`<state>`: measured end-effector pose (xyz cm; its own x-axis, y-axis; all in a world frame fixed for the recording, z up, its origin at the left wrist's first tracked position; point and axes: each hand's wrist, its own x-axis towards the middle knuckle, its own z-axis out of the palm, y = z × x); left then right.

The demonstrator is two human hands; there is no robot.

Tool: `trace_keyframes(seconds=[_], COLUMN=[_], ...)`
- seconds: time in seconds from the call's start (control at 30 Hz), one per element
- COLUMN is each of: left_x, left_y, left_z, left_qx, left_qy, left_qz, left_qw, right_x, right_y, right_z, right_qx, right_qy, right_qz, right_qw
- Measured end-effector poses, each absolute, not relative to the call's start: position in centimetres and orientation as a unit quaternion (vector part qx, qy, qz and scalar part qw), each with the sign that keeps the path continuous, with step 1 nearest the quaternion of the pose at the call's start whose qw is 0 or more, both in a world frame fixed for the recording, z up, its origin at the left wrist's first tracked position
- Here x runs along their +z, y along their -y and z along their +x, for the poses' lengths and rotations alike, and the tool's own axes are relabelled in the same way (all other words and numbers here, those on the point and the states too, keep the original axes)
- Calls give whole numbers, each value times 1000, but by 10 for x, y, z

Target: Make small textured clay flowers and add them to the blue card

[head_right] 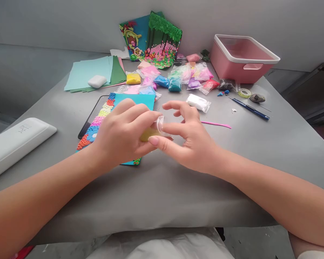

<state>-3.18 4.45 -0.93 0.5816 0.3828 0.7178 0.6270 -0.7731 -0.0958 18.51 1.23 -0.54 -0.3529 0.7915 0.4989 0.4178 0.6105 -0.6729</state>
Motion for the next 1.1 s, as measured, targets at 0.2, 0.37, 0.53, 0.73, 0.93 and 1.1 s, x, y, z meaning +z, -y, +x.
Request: trace_keyframes(seconds=[0.2,0.37,0.53,0.73,0.93,1.1], left_x=[6,15,11,10,7,5], left_y=[-41,-39,-38,-38,-39,-40], left_z=[-32,-29,-25,-27,-26,-26], left_qx=[-372,-379,-410,-447,-494,-503], left_qy=[394,390,382,394,398,404], left_qz=[-840,-769,-745,-727,-704,-688], left_qw=[-38,-337,-362,-341,-320,-332], right_x=[4,6,8,9,7,6], right_y=[-23,-25,-25,-27,-33,-36], right_z=[187,186,186,189,190,191], right_qx=[365,425,420,410,476,441], right_qy=[687,657,616,610,559,600], right_qz=[-420,-371,-395,-415,-419,-420], right_qw=[467,500,537,536,534,519])
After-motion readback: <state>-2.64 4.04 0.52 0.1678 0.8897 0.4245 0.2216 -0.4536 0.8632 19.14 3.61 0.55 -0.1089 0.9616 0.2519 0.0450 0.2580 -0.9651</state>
